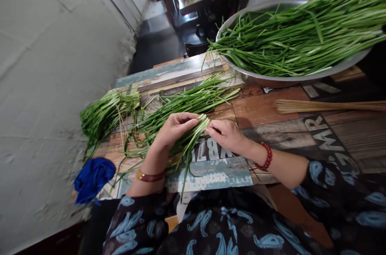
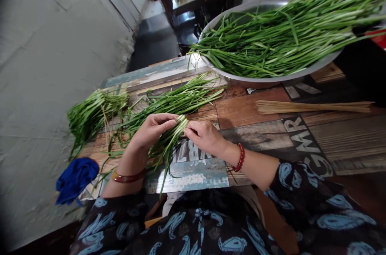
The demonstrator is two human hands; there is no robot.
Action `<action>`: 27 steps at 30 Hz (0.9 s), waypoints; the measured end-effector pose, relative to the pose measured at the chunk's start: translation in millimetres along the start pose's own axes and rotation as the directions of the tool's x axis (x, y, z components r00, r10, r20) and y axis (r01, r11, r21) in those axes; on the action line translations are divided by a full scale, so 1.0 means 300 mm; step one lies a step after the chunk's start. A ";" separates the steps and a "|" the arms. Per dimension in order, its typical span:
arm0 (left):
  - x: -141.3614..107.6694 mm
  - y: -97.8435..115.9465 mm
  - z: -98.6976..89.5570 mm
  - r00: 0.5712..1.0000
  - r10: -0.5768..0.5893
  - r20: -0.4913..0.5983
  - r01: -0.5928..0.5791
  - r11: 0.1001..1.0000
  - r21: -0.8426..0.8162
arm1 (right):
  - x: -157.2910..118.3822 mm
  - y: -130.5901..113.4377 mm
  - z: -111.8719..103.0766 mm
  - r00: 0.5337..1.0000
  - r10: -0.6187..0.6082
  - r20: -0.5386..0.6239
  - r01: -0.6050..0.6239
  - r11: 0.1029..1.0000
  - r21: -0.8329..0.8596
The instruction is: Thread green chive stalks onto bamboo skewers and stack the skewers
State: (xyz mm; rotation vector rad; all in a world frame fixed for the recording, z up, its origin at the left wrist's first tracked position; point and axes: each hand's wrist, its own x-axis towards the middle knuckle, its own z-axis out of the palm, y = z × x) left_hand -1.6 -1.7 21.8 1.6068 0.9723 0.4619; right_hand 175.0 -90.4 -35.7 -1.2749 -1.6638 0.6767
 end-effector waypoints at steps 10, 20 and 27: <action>0.225 0.190 0.031 0.919 0.363 0.151 -0.371 0.674 0.638 | -0.002 0.015 0.010 0.999 0.037 0.009 -0.037 0.999 0.007; 0.424 0.215 0.185 0.847 0.115 0.519 -0.527 0.053 0.848 | 0.004 0.005 0.000 0.996 0.071 0.059 -0.066 0.995 -0.077; 0.407 0.190 0.187 0.814 0.113 0.570 -0.573 -0.011 0.819 | 0.006 0.017 0.009 0.999 0.011 0.031 -0.010 0.999 -0.043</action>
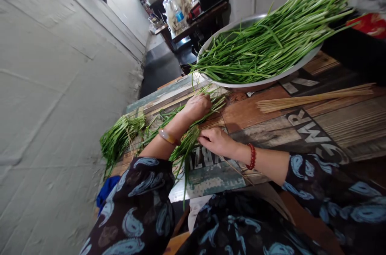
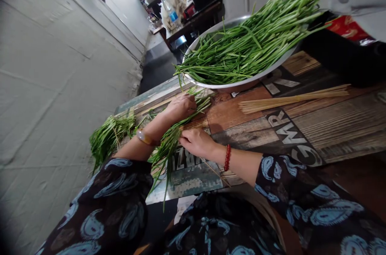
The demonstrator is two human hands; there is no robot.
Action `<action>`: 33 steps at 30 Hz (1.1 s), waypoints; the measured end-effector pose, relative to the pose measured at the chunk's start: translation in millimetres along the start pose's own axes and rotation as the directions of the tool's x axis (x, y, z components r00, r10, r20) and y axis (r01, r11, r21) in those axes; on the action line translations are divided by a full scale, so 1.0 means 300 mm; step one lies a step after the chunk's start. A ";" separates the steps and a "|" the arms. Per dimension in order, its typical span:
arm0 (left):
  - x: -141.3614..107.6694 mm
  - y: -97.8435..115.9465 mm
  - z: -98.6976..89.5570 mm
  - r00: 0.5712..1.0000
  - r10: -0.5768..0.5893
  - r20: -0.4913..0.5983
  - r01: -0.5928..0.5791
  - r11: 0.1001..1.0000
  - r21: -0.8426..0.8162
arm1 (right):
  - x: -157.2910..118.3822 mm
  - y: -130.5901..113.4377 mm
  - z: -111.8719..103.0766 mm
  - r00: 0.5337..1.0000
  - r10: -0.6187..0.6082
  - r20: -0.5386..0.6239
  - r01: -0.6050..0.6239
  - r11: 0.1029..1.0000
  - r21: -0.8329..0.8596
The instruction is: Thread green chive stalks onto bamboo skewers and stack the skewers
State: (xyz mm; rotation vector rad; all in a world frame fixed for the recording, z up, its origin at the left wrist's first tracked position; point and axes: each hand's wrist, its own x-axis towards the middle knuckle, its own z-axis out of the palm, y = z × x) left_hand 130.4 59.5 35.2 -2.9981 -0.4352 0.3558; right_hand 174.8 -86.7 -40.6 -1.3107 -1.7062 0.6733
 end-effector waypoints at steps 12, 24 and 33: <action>-0.336 -0.101 0.034 0.726 -0.662 -0.187 0.153 0.421 -0.894 | -0.005 -0.004 0.002 0.999 0.032 -0.041 -0.030 0.998 0.061; -0.417 0.099 0.182 0.611 -0.788 0.073 -0.046 -0.127 -0.991 | -0.019 -0.027 -0.020 0.996 -0.029 -0.087 0.038 0.994 0.102; -0.429 0.111 0.181 0.664 -0.747 0.044 -0.154 -0.194 -0.969 | -0.022 -0.052 -0.047 1.000 0.016 -0.006 -0.016 0.997 0.072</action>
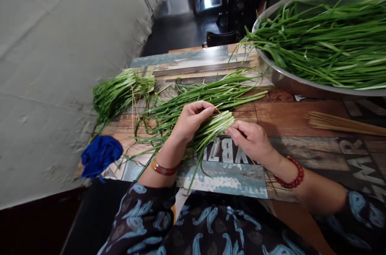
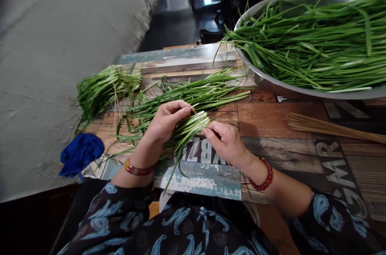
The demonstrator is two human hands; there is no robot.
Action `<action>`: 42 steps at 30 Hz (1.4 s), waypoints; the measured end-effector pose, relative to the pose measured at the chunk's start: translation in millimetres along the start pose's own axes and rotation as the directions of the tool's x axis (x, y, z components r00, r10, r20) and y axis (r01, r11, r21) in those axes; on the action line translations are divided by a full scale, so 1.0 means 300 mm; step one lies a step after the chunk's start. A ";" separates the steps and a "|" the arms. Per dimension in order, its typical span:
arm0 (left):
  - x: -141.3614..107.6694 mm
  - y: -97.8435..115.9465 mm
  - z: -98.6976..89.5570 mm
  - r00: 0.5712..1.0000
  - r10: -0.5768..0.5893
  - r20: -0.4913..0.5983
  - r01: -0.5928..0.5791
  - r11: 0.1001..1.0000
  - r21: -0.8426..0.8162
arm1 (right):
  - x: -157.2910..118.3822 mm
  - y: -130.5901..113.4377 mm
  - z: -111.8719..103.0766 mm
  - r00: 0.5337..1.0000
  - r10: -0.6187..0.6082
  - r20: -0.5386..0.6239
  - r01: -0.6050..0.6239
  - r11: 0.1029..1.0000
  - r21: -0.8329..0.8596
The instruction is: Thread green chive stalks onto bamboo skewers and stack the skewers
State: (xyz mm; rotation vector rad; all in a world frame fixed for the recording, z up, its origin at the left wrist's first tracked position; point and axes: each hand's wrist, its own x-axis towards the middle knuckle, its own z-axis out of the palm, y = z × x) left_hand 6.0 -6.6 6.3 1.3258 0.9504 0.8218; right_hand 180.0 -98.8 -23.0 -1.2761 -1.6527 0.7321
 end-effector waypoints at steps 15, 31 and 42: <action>-0.005 0.005 0.005 0.999 0.006 0.041 -0.004 0.999 -0.035 | -0.006 -0.012 -0.004 0.997 0.073 0.035 -0.073 0.997 -0.019; -0.007 0.012 0.005 0.999 0.042 0.020 -0.042 0.999 -0.004 | -0.009 -0.003 0.000 0.998 0.062 0.022 -0.062 0.998 -0.016; -0.006 0.016 0.000 0.995 0.093 0.040 -0.094 0.995 0.034 | -0.005 -0.006 -0.002 0.998 0.061 0.020 -0.061 0.998 -0.026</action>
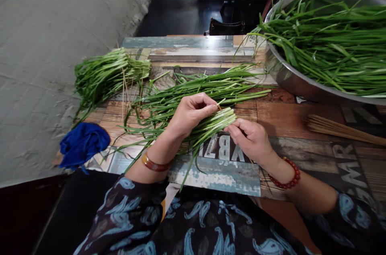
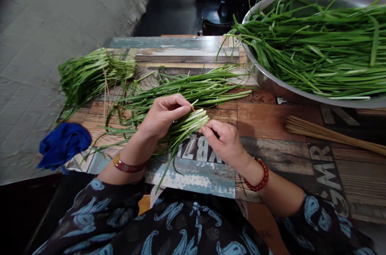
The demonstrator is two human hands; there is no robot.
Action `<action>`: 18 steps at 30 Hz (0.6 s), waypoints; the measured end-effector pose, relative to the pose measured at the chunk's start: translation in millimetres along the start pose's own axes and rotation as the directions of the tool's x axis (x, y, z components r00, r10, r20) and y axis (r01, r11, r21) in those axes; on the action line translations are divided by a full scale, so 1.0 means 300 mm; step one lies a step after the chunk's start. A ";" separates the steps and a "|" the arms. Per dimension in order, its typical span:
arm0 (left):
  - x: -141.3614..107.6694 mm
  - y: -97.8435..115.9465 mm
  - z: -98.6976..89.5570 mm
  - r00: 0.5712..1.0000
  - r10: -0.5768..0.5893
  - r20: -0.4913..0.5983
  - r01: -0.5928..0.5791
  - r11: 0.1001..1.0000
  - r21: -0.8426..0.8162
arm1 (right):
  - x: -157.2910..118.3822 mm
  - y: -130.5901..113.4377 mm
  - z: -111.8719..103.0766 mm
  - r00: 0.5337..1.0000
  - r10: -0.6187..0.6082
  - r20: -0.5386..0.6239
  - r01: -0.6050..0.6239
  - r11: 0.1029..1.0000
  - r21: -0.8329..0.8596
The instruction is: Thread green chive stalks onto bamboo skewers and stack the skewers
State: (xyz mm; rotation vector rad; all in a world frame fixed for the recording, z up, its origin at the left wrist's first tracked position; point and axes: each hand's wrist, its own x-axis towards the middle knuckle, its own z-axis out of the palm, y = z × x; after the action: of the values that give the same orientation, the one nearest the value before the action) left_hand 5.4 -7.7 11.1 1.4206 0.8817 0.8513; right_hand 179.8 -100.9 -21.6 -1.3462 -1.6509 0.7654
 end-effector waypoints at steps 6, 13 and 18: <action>-0.005 0.000 -0.004 0.999 -0.033 0.025 0.033 0.999 0.012 | 0.003 -0.002 0.001 1.000 -0.011 -0.001 0.011 1.000 -0.013; -0.006 0.004 -0.015 0.992 -0.025 0.121 0.017 0.998 0.064 | 0.004 -0.001 0.005 1.000 -0.024 -0.004 0.024 0.999 -0.026; -0.008 0.009 -0.020 0.985 -0.059 0.163 0.044 0.995 0.091 | 0.007 0.001 0.004 1.000 -0.028 0.007 0.028 1.000 -0.004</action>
State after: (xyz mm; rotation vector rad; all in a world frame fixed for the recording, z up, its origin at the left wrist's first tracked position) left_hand -1.0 -7.1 14.0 1.5139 0.8331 0.6524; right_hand 178.6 -98.6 -21.8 -1.3223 -1.6742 0.7513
